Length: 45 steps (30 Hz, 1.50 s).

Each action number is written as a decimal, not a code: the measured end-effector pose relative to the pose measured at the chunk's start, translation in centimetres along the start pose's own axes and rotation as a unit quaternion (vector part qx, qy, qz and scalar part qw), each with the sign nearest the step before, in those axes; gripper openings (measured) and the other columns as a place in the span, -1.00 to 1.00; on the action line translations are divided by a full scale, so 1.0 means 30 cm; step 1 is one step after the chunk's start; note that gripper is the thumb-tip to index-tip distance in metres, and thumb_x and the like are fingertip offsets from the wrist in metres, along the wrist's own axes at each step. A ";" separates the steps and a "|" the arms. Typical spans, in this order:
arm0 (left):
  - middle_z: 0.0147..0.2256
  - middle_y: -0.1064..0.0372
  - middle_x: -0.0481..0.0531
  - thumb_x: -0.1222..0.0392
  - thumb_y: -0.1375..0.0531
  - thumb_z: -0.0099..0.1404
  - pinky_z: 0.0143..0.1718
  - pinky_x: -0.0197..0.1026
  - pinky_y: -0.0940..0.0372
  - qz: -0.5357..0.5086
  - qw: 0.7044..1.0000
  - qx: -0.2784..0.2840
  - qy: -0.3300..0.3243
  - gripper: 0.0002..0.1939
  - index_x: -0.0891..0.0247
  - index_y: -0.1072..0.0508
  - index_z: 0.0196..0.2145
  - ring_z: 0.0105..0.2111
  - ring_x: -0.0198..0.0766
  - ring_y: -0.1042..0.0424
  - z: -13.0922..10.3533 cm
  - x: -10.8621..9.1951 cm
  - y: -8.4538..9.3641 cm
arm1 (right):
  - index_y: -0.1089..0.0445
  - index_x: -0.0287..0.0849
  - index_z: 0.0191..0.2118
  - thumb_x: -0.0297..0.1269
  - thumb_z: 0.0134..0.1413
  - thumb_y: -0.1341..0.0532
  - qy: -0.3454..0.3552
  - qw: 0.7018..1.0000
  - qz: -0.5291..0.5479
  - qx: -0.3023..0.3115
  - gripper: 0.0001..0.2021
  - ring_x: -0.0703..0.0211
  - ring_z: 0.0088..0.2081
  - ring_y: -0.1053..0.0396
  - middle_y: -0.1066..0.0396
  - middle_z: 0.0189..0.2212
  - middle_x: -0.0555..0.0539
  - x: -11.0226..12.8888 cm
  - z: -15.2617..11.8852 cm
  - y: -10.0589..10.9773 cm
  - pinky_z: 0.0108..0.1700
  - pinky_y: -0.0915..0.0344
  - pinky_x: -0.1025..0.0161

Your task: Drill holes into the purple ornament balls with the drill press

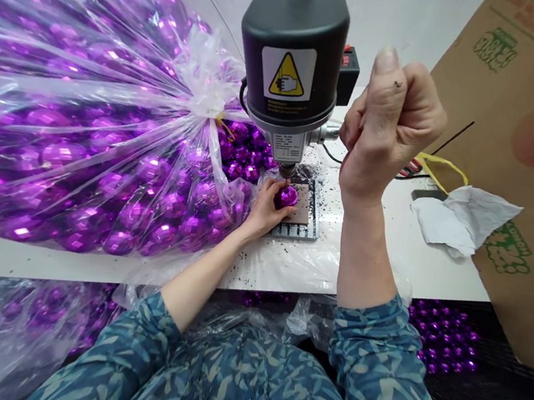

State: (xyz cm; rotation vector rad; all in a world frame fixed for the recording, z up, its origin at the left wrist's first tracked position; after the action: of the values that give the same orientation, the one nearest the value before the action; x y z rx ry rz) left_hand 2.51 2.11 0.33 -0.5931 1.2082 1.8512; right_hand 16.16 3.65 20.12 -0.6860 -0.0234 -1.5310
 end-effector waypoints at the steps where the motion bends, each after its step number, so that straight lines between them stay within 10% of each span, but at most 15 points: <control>1: -0.01 -0.38 0.15 0.08 -0.46 0.15 0.17 0.15 -0.34 -0.010 1.000 -0.001 0.004 -0.42 0.18 -0.43 0.10 0.08 0.03 -0.42 -0.005 0.002 -0.008 | 0.14 -0.07 -0.58 0.12 0.15 -0.21 0.000 1.000 -0.008 0.001 -0.43 0.43 -0.74 0.14 0.11 -0.77 0.19 -0.001 0.000 0.000 -0.63 0.11 0.25; 8: -0.03 -0.47 0.13 0.02 -0.47 0.13 0.05 0.06 -0.44 -0.115 0.989 -0.067 0.070 -0.38 0.19 -0.34 0.06 -0.03 -0.05 -0.52 -0.049 0.014 -0.050 | 0.07 -0.09 -0.59 -0.26 0.21 -0.24 -0.003 0.999 0.049 0.007 -0.52 0.43 -0.74 0.09 0.04 -0.76 0.18 0.003 0.001 0.005 -0.62 0.12 0.27; 18: -0.09 -0.52 0.09 0.05 -0.51 0.07 -0.04 0.03 -0.50 -0.131 0.984 -0.085 0.080 -0.40 0.18 -0.38 -0.01 -0.10 -0.09 -0.56 -0.055 0.010 -0.048 | 0.19 -0.13 -0.56 -0.03 0.24 -0.22 0.001 0.999 -0.020 -0.032 -0.41 0.47 -0.69 0.16 0.22 -0.72 0.14 -0.039 -0.086 0.055 -0.55 0.20 0.25; 38: -0.07 -0.50 0.10 -0.02 -0.49 0.10 0.04 0.08 -0.46 -0.107 0.988 -0.081 0.074 -0.40 0.17 -0.36 0.00 -0.04 -0.06 -0.54 -0.058 0.006 -0.047 | 0.21 -0.19 -0.63 -0.22 0.16 -0.20 0.095 0.995 0.015 -0.037 -0.44 0.44 -0.71 0.22 0.20 -0.78 0.15 -0.113 -0.205 0.133 -0.60 0.19 0.28; 45: -0.11 -0.50 0.09 0.04 -0.49 0.09 -0.04 0.04 -0.49 -0.104 0.987 -0.090 0.086 -0.42 0.19 -0.35 -0.03 -0.10 -0.09 -0.55 -0.053 -0.009 -0.048 | 0.16 -0.13 -0.63 -0.14 0.17 -0.26 0.020 0.999 -0.018 -0.035 -0.42 0.42 -0.72 0.17 0.15 -0.77 0.15 -0.046 -0.080 0.061 -0.58 0.25 0.22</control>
State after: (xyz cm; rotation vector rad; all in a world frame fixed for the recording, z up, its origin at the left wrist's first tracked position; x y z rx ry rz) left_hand 3.77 0.86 -0.88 -0.9598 1.0484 1.7699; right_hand 16.77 3.70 16.86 -0.7143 0.0488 -1.5865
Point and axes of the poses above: each hand's wrist, its own z-axis towards the middle knuckle, its own y-axis out of the back of the hand, x = y × z, the point moved 1 cm from there along z, towards the middle knuckle
